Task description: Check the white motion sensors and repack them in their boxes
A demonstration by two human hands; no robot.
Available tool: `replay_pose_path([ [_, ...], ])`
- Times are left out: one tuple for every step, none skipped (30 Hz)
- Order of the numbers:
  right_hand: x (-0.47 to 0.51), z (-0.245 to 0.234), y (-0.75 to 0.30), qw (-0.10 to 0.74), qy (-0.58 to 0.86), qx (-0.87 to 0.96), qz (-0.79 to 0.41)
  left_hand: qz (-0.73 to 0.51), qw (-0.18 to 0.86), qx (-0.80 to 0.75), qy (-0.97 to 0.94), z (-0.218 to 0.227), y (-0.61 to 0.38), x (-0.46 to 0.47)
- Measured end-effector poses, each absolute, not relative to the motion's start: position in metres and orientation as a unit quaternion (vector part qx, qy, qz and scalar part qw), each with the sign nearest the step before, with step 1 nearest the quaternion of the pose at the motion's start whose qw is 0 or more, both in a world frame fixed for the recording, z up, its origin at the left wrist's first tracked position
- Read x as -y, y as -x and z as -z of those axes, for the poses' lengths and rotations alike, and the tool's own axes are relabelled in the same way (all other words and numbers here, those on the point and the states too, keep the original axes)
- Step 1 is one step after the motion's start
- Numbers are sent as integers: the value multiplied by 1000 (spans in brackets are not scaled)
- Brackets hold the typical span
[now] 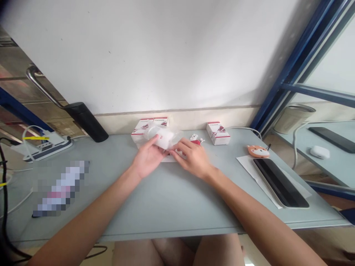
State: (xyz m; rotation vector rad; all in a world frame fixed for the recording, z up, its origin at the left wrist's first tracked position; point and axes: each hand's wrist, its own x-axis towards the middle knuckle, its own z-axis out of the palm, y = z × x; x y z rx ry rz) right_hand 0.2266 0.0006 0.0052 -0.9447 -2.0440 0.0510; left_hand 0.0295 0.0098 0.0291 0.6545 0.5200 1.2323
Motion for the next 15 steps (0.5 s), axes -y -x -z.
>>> replay_pose_path([
  [-1, -5, -227, 441, 375, 816, -14, -564, 733, -240, -295, -29, -29, -10],
  [-1, -5, -227, 451, 370, 812, -7, -567, 731, -245, -291, -30, -29, -10],
  [-1, -6, -227, 461, 364, 809, 1, -570, 728, -249, -288, -30, -29, -10],
  [0, -6, -227, 470, 359, 806, 11, -573, 726, -251, -285, -31, -29, -10],
  [1, -8, -227, 479, 357, 802, 19, -576, 725, -251, -282, -32, -29, -10],
  [2, -9, -227, 487, 357, 797, 23, -578, 725, -249, -278, -33, -29, -9],
  [3, -10, -227, 495, 363, 789, 23, -580, 726, -246, -275, -34, -29, -9],
  [3, -11, -227, 504, 372, 779, 15, -581, 727, -244, -274, -36, -29, -8],
  [3, -12, -227, 514, 383, 767, -3, -580, 727, -243, -277, -36, -30, -7],
  [3, -13, -227, 525, 393, 754, -29, -578, 726, -243, -283, -37, -30, -6],
  [2, -13, -228, 536, 400, 741, -63, -575, 724, -244, -293, -37, -31, -6],
  [2, -14, -229, 544, 405, 728, -104, -572, 721, -246, -304, -36, -32, -5],
  [1, -14, -229, 545, 405, 719, -151, -569, 718, -246, -316, -35, -33, -4],
  [-1, -14, -230, 539, 401, 713, -202, -566, 715, -245, -329, -34, -34, -4],
  [-1, -13, -230, 528, 395, 708, -253, -564, 711, -243, -341, -33, -35, -3],
])
